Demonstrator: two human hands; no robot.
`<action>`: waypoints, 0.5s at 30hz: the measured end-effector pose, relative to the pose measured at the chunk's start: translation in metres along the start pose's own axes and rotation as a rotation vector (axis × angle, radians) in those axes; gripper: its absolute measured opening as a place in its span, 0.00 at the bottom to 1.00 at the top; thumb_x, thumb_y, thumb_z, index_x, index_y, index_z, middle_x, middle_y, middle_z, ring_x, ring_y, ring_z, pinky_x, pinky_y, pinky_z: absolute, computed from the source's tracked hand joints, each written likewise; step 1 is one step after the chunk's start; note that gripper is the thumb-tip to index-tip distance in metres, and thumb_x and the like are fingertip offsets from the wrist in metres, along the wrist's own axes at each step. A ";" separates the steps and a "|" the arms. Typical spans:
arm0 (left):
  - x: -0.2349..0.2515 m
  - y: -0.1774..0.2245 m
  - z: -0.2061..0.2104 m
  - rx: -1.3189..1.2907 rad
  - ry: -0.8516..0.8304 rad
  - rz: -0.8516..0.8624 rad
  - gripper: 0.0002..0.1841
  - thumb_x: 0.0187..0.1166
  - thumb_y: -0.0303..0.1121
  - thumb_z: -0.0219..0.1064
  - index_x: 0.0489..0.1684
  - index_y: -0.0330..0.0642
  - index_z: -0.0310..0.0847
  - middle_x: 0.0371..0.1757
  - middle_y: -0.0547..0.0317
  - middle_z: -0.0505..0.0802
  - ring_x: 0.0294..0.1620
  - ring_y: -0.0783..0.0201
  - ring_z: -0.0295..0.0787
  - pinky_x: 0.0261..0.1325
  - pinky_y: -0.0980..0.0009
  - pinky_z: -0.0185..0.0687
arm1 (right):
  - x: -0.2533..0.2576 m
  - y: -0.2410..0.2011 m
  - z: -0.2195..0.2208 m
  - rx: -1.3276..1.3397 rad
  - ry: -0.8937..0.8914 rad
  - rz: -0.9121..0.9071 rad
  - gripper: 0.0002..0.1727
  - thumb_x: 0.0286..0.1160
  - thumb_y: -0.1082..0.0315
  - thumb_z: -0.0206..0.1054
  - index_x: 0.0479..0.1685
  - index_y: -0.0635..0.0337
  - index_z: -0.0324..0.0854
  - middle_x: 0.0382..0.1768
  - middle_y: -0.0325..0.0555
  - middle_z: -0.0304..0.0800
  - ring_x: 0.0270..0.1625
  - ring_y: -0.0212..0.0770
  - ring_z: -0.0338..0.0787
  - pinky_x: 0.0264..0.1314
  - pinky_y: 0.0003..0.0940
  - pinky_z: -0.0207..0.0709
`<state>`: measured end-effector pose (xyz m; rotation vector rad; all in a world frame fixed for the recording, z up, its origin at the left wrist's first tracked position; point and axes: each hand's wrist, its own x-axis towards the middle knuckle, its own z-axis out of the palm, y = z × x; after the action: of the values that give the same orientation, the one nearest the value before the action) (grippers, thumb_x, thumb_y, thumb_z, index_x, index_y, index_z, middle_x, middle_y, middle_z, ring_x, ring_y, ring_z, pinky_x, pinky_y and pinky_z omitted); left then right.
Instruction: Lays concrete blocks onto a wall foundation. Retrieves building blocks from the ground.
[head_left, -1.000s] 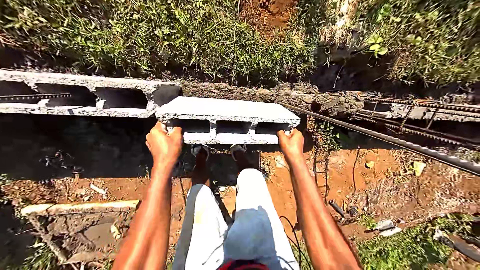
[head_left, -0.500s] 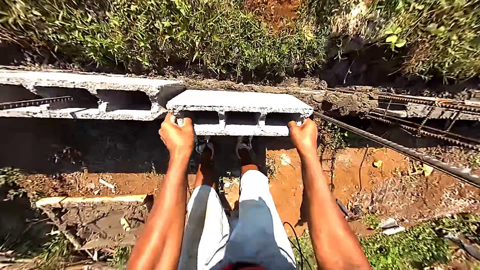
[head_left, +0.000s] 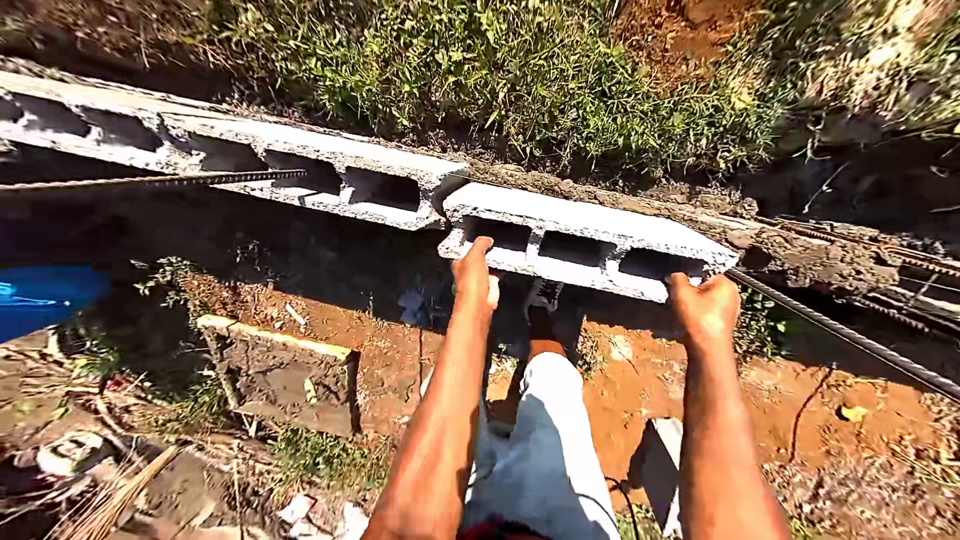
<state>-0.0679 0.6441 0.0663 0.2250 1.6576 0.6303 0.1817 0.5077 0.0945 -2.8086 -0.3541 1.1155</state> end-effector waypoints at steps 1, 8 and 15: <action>-0.003 0.003 0.004 0.018 0.046 0.001 0.22 0.80 0.29 0.63 0.72 0.34 0.69 0.59 0.43 0.86 0.56 0.53 0.86 0.59 0.50 0.86 | 0.000 0.001 0.000 0.015 0.008 -0.003 0.20 0.76 0.59 0.68 0.47 0.73 0.83 0.44 0.68 0.88 0.53 0.64 0.88 0.59 0.68 0.75; 0.007 0.025 0.028 0.058 0.102 -0.019 0.17 0.78 0.25 0.63 0.63 0.32 0.70 0.46 0.44 0.86 0.41 0.54 0.87 0.43 0.54 0.88 | -0.002 -0.007 0.000 0.053 0.030 0.023 0.20 0.73 0.60 0.71 0.45 0.74 0.81 0.42 0.66 0.86 0.50 0.59 0.87 0.56 0.64 0.75; 0.007 0.028 0.028 0.086 0.128 -0.050 0.19 0.78 0.26 0.62 0.66 0.31 0.69 0.48 0.41 0.86 0.44 0.53 0.88 0.46 0.53 0.89 | -0.001 -0.012 -0.004 0.028 0.008 0.024 0.23 0.75 0.59 0.71 0.53 0.75 0.81 0.49 0.70 0.86 0.56 0.62 0.87 0.62 0.66 0.74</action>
<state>-0.0480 0.6784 0.0732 0.2081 1.8105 0.5458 0.1819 0.5195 0.1004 -2.7998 -0.3022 1.1044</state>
